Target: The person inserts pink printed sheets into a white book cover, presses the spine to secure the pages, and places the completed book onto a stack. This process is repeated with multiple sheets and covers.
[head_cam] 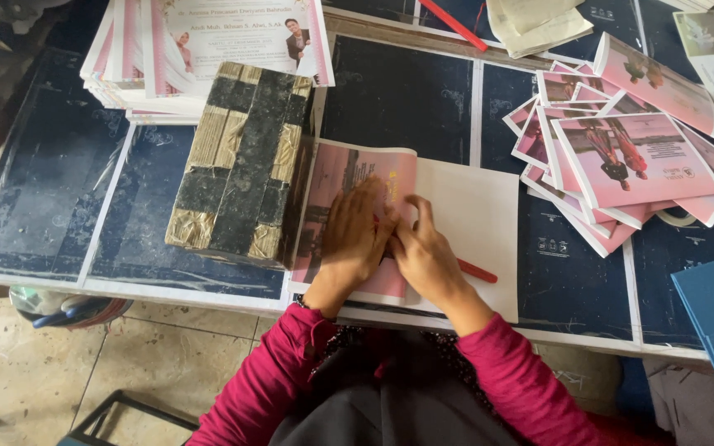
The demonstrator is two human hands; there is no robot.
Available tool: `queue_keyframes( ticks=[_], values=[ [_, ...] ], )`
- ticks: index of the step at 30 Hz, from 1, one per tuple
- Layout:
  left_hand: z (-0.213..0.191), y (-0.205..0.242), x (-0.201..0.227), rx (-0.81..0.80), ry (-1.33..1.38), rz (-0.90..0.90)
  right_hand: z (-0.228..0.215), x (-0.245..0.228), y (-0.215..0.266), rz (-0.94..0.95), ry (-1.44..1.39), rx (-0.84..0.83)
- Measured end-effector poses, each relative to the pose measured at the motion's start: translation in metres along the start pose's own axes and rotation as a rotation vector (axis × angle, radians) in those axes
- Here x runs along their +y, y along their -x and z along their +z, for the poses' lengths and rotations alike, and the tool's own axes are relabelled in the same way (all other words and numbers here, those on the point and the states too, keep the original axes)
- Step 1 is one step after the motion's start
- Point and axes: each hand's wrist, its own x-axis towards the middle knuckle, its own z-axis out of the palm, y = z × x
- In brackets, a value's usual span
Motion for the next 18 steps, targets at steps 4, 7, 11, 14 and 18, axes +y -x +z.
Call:
queue_keyframes(
  ticks=[4, 7, 11, 14, 18],
  values=[
    [-0.006, 0.003, 0.013, 0.005, -0.108, 0.036, -0.018, 0.029, 0.034, -0.044, -0.018, 0.006],
    [-0.006, 0.005, 0.015, -0.049, -0.192, 0.026, -0.033, 0.024, 0.063, 0.038, -0.011, -0.001],
    [0.011, 0.006, 0.01, 0.07, -0.301, 0.061, -0.043, -0.02, 0.082, -0.129, -0.019, -0.025],
    [0.016, 0.009, 0.007, 0.17, -0.417, 0.087, -0.03, -0.012, 0.092, -0.255, 0.073, -0.069],
    [0.007, 0.006, 0.011, -0.09, -0.272, -0.001, 0.0, 0.053, 0.072, -0.22, 0.223, -0.059]
  ],
)
